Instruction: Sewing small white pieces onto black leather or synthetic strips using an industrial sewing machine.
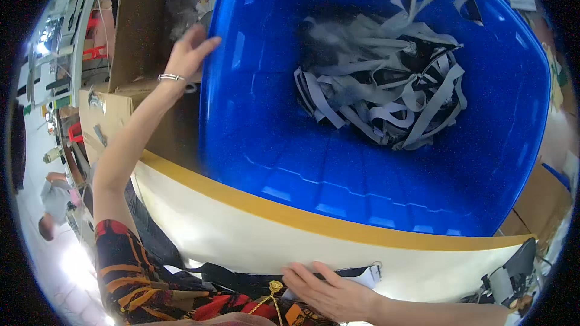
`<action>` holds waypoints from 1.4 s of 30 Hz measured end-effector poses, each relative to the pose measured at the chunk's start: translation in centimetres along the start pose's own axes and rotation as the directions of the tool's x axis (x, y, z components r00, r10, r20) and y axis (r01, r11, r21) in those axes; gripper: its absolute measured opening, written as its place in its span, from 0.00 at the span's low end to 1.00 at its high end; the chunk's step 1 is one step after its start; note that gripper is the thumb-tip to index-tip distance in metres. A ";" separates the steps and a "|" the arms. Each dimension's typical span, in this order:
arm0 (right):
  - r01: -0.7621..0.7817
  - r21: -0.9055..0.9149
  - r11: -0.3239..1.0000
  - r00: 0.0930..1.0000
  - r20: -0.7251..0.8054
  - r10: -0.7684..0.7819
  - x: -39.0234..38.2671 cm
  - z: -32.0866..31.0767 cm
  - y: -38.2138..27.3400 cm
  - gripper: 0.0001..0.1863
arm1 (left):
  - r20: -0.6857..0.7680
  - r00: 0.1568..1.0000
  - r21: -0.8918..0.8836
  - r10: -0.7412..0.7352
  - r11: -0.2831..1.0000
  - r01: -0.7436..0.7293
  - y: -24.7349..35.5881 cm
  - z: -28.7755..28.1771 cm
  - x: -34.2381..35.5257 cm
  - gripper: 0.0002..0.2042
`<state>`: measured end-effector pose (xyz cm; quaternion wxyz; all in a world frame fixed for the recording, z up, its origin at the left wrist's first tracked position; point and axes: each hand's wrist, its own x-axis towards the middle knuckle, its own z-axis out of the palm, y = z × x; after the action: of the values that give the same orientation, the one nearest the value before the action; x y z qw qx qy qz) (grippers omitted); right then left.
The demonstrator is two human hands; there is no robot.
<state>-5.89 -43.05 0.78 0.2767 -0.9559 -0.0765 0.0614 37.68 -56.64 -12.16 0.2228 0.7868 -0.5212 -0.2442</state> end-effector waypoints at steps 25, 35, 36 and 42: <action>-0.223 -0.450 0.865 0.778 0.453 0.436 25.2 19.7 42.4 0.26 | 0.203 0.975 -0.380 -0.089 0.911 0.162 -0.8 -1.2 -2.5 0.21; -0.457 -0.024 0.889 0.693 0.617 0.373 33.3 20.4 53.9 0.19 | 0.298 0.949 -0.210 0.106 0.977 -0.044 2.0 -2.1 -2.7 0.18; -0.412 0.087 0.907 0.737 0.617 0.276 32.8 23.6 49.9 0.18 | 0.274 0.961 -0.153 0.035 0.988 0.007 0.7 -3.1 -3.7 0.18; -0.528 0.372 0.764 0.729 0.660 0.182 25.6 26.8 51.9 0.15 | 0.281 0.955 -0.166 0.090 0.985 -0.044 1.3 -2.3 -3.0 0.18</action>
<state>20.76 -67.85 -51.57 0.4766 -0.7666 0.0551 0.4269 37.18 -54.04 -9.08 0.2146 0.7045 -0.5535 -0.3888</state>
